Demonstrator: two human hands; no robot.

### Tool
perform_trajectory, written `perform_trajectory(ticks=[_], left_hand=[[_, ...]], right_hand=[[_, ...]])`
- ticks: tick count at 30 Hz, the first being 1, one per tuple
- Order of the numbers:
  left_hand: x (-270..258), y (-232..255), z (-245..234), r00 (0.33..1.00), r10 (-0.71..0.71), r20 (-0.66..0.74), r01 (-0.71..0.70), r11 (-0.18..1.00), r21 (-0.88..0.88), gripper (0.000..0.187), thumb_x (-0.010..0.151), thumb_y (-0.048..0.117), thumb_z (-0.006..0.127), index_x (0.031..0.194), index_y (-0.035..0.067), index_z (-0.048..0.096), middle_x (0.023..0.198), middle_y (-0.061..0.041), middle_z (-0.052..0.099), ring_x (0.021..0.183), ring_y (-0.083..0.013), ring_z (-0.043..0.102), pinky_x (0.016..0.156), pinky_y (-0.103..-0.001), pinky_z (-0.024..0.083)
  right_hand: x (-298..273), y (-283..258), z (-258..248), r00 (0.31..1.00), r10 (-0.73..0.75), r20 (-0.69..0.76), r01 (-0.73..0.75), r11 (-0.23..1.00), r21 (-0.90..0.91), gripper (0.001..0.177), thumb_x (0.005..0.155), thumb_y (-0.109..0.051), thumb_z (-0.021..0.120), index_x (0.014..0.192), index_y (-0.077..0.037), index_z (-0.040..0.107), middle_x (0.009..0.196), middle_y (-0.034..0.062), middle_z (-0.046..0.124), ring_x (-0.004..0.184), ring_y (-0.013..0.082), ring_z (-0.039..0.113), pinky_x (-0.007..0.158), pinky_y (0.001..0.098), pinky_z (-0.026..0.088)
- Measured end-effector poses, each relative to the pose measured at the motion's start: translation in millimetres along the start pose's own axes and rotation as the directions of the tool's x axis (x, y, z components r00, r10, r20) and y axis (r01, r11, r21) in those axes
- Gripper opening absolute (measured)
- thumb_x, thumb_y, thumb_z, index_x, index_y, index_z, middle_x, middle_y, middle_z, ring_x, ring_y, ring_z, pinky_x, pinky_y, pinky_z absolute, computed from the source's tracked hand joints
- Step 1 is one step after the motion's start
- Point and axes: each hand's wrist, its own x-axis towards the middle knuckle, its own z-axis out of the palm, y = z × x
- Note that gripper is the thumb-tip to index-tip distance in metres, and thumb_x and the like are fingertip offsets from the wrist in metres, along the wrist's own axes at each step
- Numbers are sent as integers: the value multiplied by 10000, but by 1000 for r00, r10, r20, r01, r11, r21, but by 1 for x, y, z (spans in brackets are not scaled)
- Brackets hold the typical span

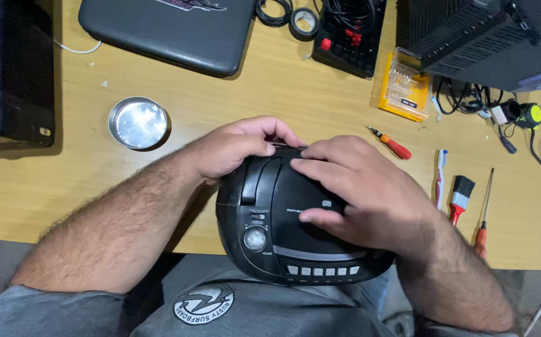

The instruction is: The person inserts a battery into a portable CD player, places a CD inside, and closes the lid. They then use a toothbrush to clean the exterior surface and buttons of the device.

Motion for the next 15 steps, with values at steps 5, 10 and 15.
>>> perform_trajectory(ticks=[5, 10, 15], left_hand=[[-3, -5, -10, 976, 175, 127, -189, 977, 102, 354, 874, 165, 681, 1216, 109, 608, 1212, -35, 633, 1134, -135, 591, 1025, -294, 466], [-3, -2, -12, 957, 233, 173, -259, 954, 147, 312, 876, 122, 709, 1163, 131, 587, 1215, -30, 621, 1157, -140, 576, 1059, -307, 458], [0, -9, -17, 953, 219, 210, -254, 954, 159, 369, 877, 204, 733, 1199, 110, 580, 1222, -25, 608, 1181, -128, 557, 1066, -284, 440]], right_hand=[[21, 6, 4, 997, -9, 72, 12, 999, -41, 706, 846, -498, 821, 1348, -59, 590, 1224, 182, 639, 1063, 349, 629, 916, 479, 469], [30, 4, 4, 994, -28, 110, 35, 997, -62, 764, 819, -605, 783, 1300, -47, 582, 1120, 202, 631, 922, 380, 608, 789, 498, 446], [29, 8, 9, 993, -1, 116, 10, 997, -82, 818, 749, -654, 840, 1261, -72, 578, 1081, 160, 618, 884, 355, 579, 765, 481, 410]])
